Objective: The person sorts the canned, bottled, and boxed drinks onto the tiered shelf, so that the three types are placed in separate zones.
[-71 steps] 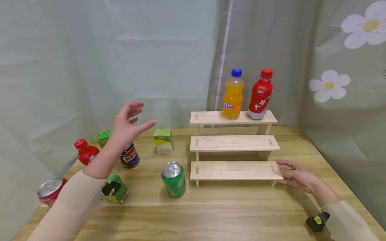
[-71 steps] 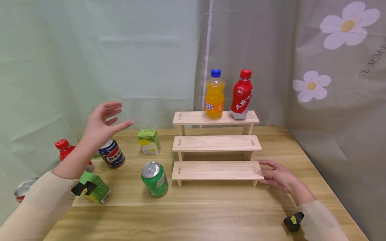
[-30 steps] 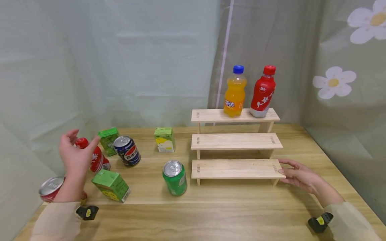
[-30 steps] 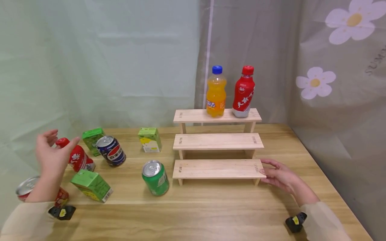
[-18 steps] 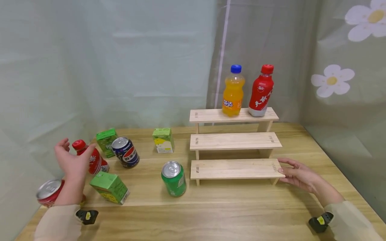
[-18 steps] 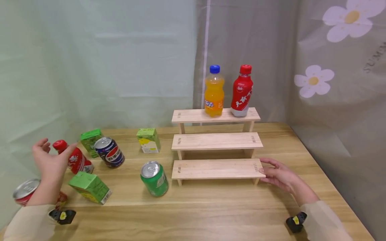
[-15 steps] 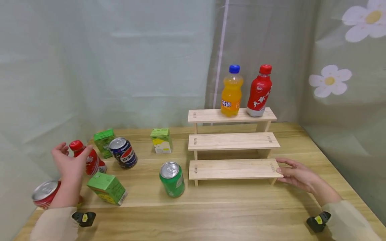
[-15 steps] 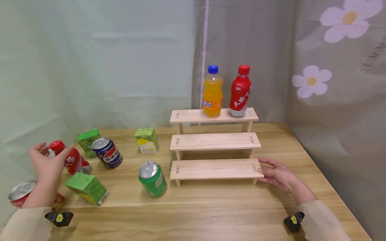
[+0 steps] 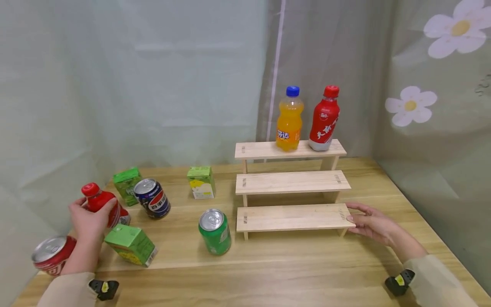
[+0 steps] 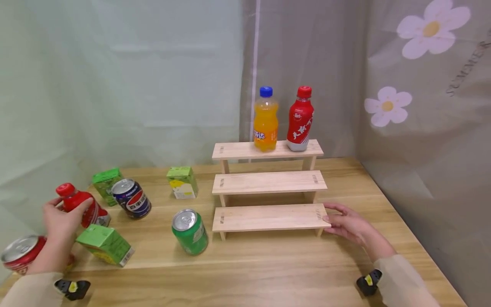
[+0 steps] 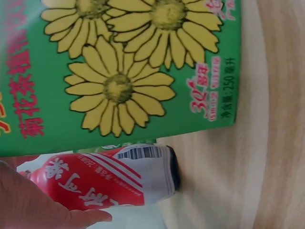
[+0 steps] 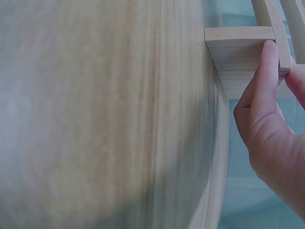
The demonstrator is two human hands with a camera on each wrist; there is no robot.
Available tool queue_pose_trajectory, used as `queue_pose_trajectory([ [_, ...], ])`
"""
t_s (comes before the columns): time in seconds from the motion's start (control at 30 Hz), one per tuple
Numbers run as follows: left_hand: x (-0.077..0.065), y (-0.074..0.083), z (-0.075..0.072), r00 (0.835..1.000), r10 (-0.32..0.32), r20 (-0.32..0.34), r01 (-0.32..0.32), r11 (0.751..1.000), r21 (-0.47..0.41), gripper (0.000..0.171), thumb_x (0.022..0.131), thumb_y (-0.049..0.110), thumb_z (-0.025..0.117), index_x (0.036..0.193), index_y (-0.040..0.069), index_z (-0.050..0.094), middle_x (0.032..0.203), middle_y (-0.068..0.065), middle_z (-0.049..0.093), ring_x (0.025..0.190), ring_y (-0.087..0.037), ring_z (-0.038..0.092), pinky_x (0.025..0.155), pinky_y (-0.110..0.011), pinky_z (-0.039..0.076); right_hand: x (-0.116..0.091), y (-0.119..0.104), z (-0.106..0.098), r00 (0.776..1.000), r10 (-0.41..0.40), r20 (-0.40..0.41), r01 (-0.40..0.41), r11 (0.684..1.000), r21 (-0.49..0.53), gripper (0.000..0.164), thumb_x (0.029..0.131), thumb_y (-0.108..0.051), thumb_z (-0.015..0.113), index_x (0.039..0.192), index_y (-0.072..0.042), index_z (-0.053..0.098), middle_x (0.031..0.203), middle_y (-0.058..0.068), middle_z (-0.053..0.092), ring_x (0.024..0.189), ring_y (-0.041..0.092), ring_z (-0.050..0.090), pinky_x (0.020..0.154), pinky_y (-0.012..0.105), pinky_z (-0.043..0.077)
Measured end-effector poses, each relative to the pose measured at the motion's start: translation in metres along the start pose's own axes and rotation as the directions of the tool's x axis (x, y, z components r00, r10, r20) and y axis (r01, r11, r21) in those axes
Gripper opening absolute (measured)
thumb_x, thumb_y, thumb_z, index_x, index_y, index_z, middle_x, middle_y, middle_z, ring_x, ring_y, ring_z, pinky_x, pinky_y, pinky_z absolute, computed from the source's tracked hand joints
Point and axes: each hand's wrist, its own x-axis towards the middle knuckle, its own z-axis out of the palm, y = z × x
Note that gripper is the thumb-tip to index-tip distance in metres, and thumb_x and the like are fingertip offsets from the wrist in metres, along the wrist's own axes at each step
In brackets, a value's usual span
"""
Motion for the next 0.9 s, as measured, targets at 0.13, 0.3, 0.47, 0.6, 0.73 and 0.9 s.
queue_pose_trajectory([
  [0.13,0.003,-0.005,0.001,1.0,0.006,-0.008,-0.006,1.0,0.004,0.084,0.091,0.035,0.056,0.149,0.008,0.002,0.157,-0.019,0.012,0.144,-0.034,0.017,0.117,-0.044,0.021,-0.001,0.0,0.0,1.0,-0.007,0.022,0.007,1.0,0.012,0.031,0.096,-0.004,0.052,0.113,-0.029,0.051,0.104,0.004,0.062,0.093,0.015,0.066,0.083,0.028,0.056],
  [0.3,0.007,-0.009,0.004,1.0,0.015,-0.014,-0.014,0.999,0.033,0.085,0.09,0.035,0.056,0.149,0.005,0.003,0.156,-0.021,0.012,0.143,-0.036,0.017,0.117,-0.047,0.021,-0.001,0.0,-0.001,0.999,-0.019,0.036,0.019,1.0,0.015,0.03,0.096,-0.004,0.051,0.111,-0.03,0.052,0.104,0.004,0.062,0.093,0.015,0.066,0.082,0.027,0.056],
  [0.47,0.011,-0.011,0.004,1.0,0.03,-0.001,-0.03,0.998,0.055,0.086,0.091,0.033,0.057,0.15,0.005,0.002,0.156,-0.021,0.011,0.143,-0.038,0.015,0.116,-0.05,0.02,0.0,0.001,0.0,1.0,-0.003,0.008,0.003,1.0,0.002,0.031,0.096,-0.005,0.052,0.119,-0.026,0.048,0.105,0.004,0.061,0.094,0.016,0.066,0.083,0.029,0.056],
  [0.6,0.013,-0.014,0.002,0.999,0.032,0.015,-0.033,0.997,0.076,0.087,0.09,0.036,0.058,0.15,0.005,0.003,0.156,-0.022,0.012,0.143,-0.039,0.015,0.115,-0.052,0.022,0.0,0.001,0.0,1.0,0.004,0.0,-0.004,1.0,-0.01,0.032,0.097,-0.005,0.052,0.121,-0.025,0.047,0.105,0.004,0.061,0.094,0.015,0.065,0.083,0.029,0.056],
  [0.73,0.013,-0.016,0.0,1.0,0.013,0.015,-0.014,0.995,0.094,0.089,0.089,0.04,0.06,0.152,0.007,0.006,0.157,-0.02,0.014,0.142,-0.039,0.019,0.113,-0.052,0.027,0.0,0.001,-0.001,1.0,0.0,0.007,0.0,1.0,-0.007,0.031,0.097,-0.005,0.051,0.117,-0.028,0.049,0.105,0.004,0.062,0.094,0.015,0.066,0.082,0.029,0.056],
  [0.9,0.013,-0.017,-0.001,0.999,0.026,-0.028,-0.022,0.992,0.128,0.092,0.085,0.045,0.065,0.151,0.006,0.016,0.154,-0.021,0.024,0.137,-0.038,0.029,0.111,-0.05,0.031,0.0,0.001,-0.001,1.0,-0.006,0.02,0.006,1.0,-0.007,0.032,0.096,-0.005,0.052,0.121,-0.024,0.047,0.105,0.004,0.062,0.095,0.016,0.066,0.083,0.029,0.056],
])
